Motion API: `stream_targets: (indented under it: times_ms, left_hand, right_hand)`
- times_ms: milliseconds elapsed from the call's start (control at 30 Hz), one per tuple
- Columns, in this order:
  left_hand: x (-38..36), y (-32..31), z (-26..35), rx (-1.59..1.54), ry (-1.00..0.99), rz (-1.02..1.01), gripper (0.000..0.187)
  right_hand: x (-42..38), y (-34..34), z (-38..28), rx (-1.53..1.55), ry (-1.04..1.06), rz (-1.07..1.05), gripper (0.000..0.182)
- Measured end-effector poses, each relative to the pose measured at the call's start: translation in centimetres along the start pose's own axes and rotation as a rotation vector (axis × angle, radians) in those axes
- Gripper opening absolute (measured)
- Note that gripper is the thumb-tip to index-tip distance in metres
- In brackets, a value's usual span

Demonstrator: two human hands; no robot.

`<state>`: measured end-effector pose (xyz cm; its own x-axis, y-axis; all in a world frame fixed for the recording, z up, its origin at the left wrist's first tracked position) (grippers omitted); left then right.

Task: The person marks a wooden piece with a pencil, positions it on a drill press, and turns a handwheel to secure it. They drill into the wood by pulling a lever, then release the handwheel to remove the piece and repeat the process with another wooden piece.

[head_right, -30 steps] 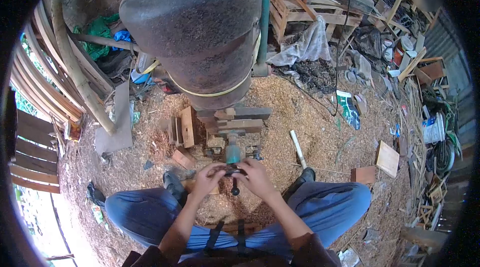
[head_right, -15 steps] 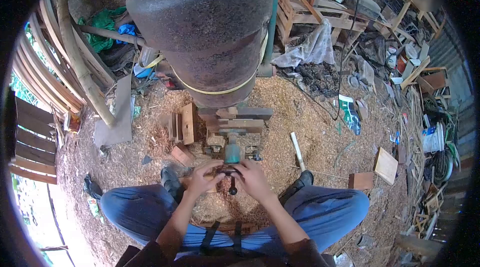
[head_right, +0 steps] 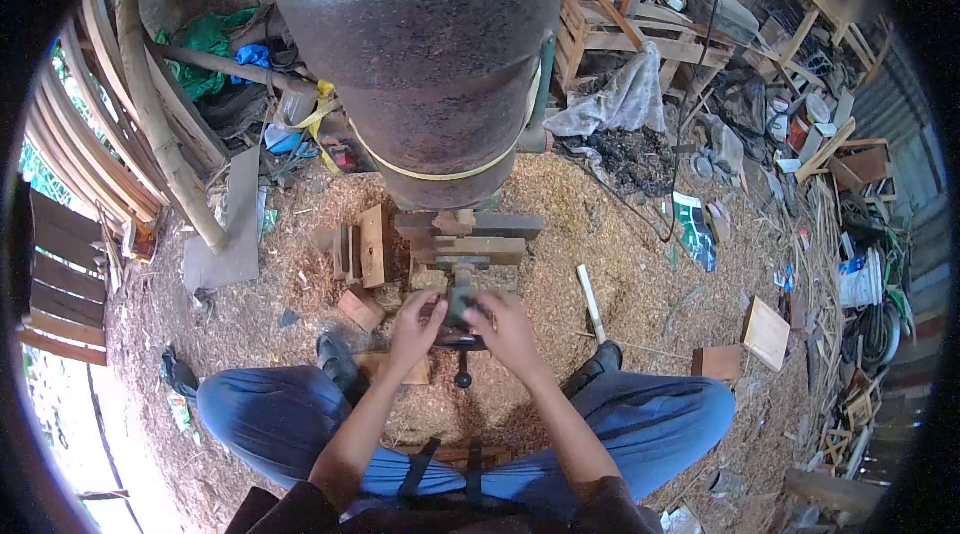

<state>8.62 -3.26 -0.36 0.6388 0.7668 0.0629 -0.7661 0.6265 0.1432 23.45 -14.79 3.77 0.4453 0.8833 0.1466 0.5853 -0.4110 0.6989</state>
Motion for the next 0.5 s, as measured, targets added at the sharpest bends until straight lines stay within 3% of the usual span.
stream_targets:
  times_ms: [100,200,333,500]
  left_hand:
    - [2.9,0.1,-0.8,0.080,-0.031,0.134,0.054]
    - [5.0,-0.3,-4.1,0.167,0.112,0.155,0.058]
    - [4.9,-0.9,-4.2,0.014,0.071,0.228,0.056]
    - [5.0,-1.8,-4.9,0.039,0.105,0.224,0.067]
  right_hand:
    - [2.3,-1.5,2.7,-0.104,-0.102,0.087,0.042]
    - [3.8,-2.4,3.0,-0.143,-0.173,0.152,0.045]
    - [4.7,-3.2,3.3,-0.100,-0.217,0.192,0.045]
    - [4.4,-4.6,4.8,0.024,-0.272,0.247,0.048]
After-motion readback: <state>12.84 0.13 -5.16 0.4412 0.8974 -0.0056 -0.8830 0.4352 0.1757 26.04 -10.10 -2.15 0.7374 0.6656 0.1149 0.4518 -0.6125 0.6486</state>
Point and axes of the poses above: each hand's wrist, its own x-axis towards the middle knuckle, its own y-axis out of the back of the hand, z = x × y, the point moved 6 cm from there along x, towards the middle knuckle, and after that the axes turned 13 degrees about -x, right-handed, at the moved point
